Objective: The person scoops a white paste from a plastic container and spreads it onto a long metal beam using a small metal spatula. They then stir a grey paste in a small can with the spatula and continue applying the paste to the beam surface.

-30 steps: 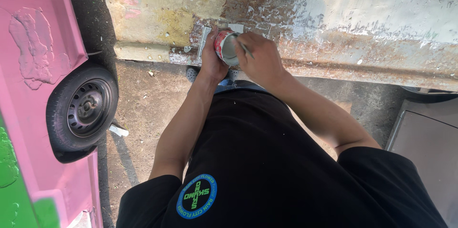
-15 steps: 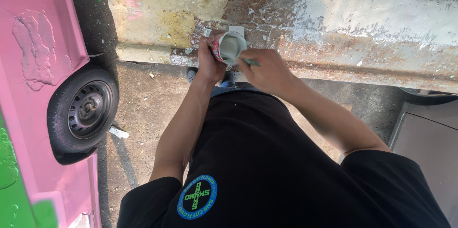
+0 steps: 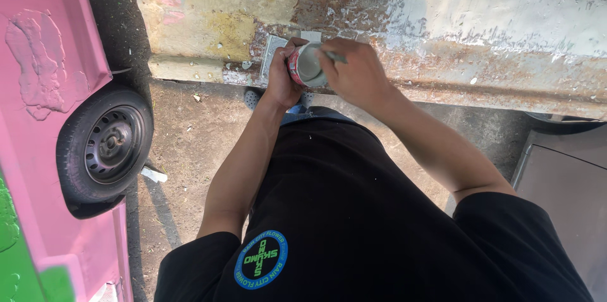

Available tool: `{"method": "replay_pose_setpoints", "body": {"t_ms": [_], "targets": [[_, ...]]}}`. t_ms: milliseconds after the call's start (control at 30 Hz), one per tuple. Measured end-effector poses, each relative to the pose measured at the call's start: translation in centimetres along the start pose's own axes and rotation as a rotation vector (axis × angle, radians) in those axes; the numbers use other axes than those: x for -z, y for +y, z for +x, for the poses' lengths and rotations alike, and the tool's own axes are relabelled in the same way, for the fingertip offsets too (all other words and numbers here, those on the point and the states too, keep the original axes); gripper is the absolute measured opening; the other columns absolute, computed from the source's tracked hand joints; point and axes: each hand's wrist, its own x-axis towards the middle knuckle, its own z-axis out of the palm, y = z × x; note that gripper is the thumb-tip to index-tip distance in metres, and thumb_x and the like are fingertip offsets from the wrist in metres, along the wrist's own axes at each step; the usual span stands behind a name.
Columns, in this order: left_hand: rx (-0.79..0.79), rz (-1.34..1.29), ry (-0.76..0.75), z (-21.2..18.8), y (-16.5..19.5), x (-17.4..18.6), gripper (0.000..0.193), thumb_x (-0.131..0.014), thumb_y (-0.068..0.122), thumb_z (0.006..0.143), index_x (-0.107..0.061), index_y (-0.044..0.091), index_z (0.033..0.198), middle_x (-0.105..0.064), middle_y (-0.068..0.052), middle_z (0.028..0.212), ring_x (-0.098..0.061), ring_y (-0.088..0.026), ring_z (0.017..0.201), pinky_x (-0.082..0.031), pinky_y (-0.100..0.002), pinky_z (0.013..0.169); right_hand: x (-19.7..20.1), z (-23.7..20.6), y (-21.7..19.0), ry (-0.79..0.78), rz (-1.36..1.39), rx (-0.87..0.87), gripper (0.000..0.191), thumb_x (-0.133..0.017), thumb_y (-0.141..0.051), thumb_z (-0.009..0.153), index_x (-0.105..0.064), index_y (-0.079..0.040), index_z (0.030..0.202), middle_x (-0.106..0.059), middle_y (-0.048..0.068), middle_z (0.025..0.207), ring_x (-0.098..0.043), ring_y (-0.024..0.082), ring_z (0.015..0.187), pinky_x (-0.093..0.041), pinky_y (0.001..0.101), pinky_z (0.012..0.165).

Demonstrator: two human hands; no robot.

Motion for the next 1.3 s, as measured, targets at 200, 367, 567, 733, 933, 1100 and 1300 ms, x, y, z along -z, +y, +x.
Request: {"method": "replay_pose_setpoints", "body": {"t_ms": [200, 367, 567, 733, 933, 1100, 1300], "targets": [[-0.004, 0.001, 0.044, -0.1, 0.2, -0.4, 0.036, -0.037, 0.036, 0.098, -0.055, 0.012, 0.118, -0.069, -0.009, 0.103, -0.072, -0.022, 0.089, -0.060, -0.037, 0.063, 0.4, 0.3, 0.0, -0.149, -0.053, -0.074, 0.021, -0.062, -0.020, 0.102, -0.073, -0.003, 0.096, -0.072, 0.018, 0.084, -0.069, 0.037, 0.069, -0.054, 0.0446, 0.062], [-0.007, 0.018, 0.018, 0.2, -0.3, -0.9, 0.037, -0.036, 0.037, 0.101, -0.055, 0.012, 0.120, -0.068, -0.010, 0.101, -0.071, -0.023, 0.082, -0.058, -0.038, 0.055, 0.3, 0.6, 0.3, -0.088, -0.109, -0.033, 0.025, -0.060, -0.020, 0.108, -0.071, -0.002, 0.096, -0.070, 0.018, 0.080, -0.067, 0.037, 0.066, -0.054, 0.0451, 0.062], [-0.051, 0.051, -0.011, -0.4, 0.4, -0.2, 0.046, -0.033, 0.042, 0.097, -0.058, 0.011, 0.120, -0.070, -0.010, 0.102, -0.070, -0.023, 0.084, -0.056, -0.038, 0.055, 1.2, 1.0, 0.5, -0.251, -0.077, -0.145, 0.023, -0.058, -0.020, 0.106, -0.074, -0.004, 0.100, -0.068, 0.017, 0.073, -0.065, 0.035, 0.055, -0.052, 0.0448, 0.054], [0.074, 0.068, 0.032, -0.7, 0.8, -1.4, 0.054, -0.035, 0.045, 0.089, -0.058, 0.013, 0.126, -0.069, -0.006, 0.108, -0.066, -0.021, 0.088, -0.052, -0.037, 0.058, 1.0, 1.3, 0.1, -0.157, 0.066, 0.058, 0.028, -0.064, -0.019, 0.106, -0.067, 0.003, 0.089, -0.067, 0.021, 0.077, -0.064, 0.039, 0.067, -0.050, 0.0449, 0.062], [0.016, 0.030, -0.079, -2.1, 2.0, -2.0, 0.042, -0.045, 0.043, 0.098, -0.049, 0.018, 0.132, -0.065, -0.004, 0.114, -0.062, -0.018, 0.084, -0.041, -0.029, 0.053, 1.4, 0.8, 1.0, -0.057, -0.117, 0.056, 0.023, -0.061, -0.019, 0.106, -0.074, -0.001, 0.100, -0.073, 0.017, 0.088, -0.069, 0.035, 0.072, -0.054, 0.0412, 0.063], [0.039, 0.048, -0.003, -1.8, 1.7, -1.2, 0.044, -0.046, 0.051, 0.100, -0.052, 0.017, 0.128, -0.065, -0.005, 0.110, -0.059, -0.015, 0.078, -0.032, -0.024, 0.046, 1.4, 0.6, 1.0, -0.278, 0.131, -0.075, 0.023, -0.061, -0.020, 0.104, -0.075, -0.002, 0.104, -0.073, 0.017, 0.083, -0.069, 0.031, 0.064, -0.054, 0.0392, 0.059], [0.032, -0.082, -0.200, -1.2, 1.0, 0.4, 0.055, -0.046, 0.055, 0.094, -0.055, 0.012, 0.128, -0.064, -0.004, 0.107, -0.058, -0.014, 0.079, -0.033, -0.024, 0.050, 1.5, 0.5, 0.8, -0.174, 0.089, -0.027, 0.023, -0.059, -0.020, 0.107, -0.075, -0.003, 0.107, -0.075, 0.015, 0.091, -0.070, 0.029, 0.068, -0.055, 0.0382, 0.061]]}}
